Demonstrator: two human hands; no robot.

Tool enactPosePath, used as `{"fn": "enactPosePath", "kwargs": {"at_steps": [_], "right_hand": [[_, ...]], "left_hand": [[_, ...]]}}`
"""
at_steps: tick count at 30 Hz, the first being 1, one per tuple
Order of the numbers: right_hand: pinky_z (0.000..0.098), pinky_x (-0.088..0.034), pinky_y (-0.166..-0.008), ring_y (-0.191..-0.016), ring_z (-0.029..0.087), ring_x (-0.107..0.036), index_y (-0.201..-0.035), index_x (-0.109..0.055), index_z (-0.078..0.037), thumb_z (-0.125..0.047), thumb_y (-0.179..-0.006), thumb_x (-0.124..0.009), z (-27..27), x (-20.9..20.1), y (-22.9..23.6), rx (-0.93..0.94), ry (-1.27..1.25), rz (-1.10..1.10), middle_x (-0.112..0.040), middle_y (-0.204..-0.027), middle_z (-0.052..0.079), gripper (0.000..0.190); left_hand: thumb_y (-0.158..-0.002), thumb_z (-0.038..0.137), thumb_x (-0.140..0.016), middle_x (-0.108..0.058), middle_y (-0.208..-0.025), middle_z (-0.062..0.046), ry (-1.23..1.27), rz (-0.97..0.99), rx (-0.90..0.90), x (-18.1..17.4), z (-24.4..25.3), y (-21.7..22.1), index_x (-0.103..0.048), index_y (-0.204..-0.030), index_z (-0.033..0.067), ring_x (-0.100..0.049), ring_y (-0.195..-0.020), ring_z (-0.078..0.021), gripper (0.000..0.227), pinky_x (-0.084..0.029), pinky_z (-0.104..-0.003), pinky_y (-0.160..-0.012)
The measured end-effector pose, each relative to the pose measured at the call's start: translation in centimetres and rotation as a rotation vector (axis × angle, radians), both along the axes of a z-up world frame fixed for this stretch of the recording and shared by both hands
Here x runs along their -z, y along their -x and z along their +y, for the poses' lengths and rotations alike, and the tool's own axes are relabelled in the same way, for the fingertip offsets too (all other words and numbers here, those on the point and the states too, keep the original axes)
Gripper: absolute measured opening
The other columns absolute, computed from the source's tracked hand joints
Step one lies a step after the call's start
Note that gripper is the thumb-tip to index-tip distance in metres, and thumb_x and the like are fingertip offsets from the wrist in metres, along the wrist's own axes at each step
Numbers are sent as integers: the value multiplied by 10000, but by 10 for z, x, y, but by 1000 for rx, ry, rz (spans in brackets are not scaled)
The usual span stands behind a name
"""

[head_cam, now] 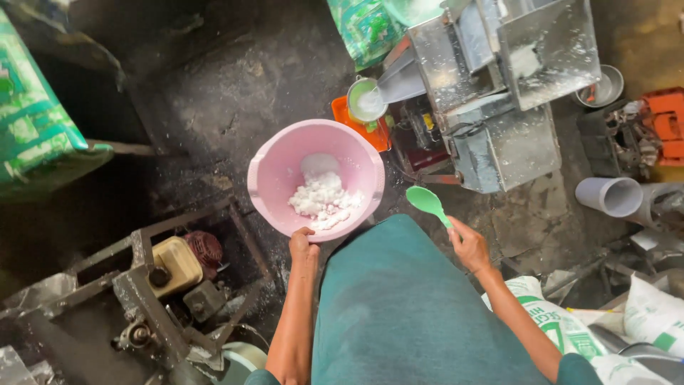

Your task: The person mixes a white powdery substance in a pink bowl using a green spatula, then pours the mixture into a metal machine. They repeat the process with a green bowl, adding water from a metal cup and mixing before pouring into the machine.

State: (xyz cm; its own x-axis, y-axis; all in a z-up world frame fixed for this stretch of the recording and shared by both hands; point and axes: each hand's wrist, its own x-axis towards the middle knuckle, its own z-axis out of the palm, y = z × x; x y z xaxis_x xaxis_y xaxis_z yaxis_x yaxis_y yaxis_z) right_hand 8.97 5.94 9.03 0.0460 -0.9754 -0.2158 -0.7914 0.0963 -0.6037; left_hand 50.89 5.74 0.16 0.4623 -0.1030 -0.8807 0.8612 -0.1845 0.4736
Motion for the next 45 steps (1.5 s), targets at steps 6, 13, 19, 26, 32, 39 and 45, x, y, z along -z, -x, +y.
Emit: {"fn": "enactPosePath", "kwargs": {"at_steps": [6,13,19,26,32,39,45], "right_hand": [[483,-543,-811,-812,321,-707,-1331,-684,-221,-267,-1003,-594,126,82,68,469,-51,52,-730,-771,69,343],[462,-530,-908,-903,244,-715,-1302,-705,-293,-406,-1015,-573,252,120,86,780,-247,226,-732,-761,-55,335],[506,-508,-949,-1000,365,-699,-1309,-706,-207,-347,-998,-574,314,137,42,770,-306,101,-764,-896,97,365],[450,-517,-983,-1017,264,-704,-1267,-691,-342,-445,-961,-503,362,109,-27,757,-562,22,-763,-819,-41,374],[491,-508,-1001,-1061,322,-697,-1306,-680,-339,-464,-938,-510,423,115,-52,783,-644,23,-783,-861,-27,424],[482,-502,-1009,-1032,319,-710,-1313,-694,-275,-429,-955,-502,433,116,-76,819,-620,45,-783,-856,-11,434],[485,-496,-1012,-1050,342,-702,-1267,-721,-295,-435,-938,-519,379,102,-117,673,-580,101,-784,-880,30,411]], "left_hand": [[-494,-238,-562,-499,-1335,-290,-10,-33,280,-3,-2,14,-460,-1389,-64,-406,-1342,-454,917,-364,-625,-1065],[-539,-258,-567,-370,-1419,-347,91,104,357,-52,5,36,-364,-1500,44,-337,-1359,-566,1027,-320,-771,-1022],[-582,-245,-544,-322,-1445,-332,86,189,341,-143,38,50,-315,-1508,26,-311,-1382,-514,992,-349,-710,-1042],[-636,-227,-601,-377,-1402,-328,-22,168,286,-80,118,-7,-376,-1455,-1,-351,-1381,-502,879,-366,-661,-1054],[-636,-220,-615,-341,-1410,-365,-4,178,220,-70,158,-55,-362,-1438,-30,-354,-1364,-533,862,-387,-687,-1026],[-667,-195,-599,-318,-1420,-352,-28,177,232,-81,158,-93,-343,-1444,-69,-330,-1401,-499,827,-374,-680,-1037],[-676,-187,-635,-338,-1364,-371,-43,160,140,-73,177,-144,-374,-1399,-78,-367,-1357,-518,777,-367,-669,-1035]]}}
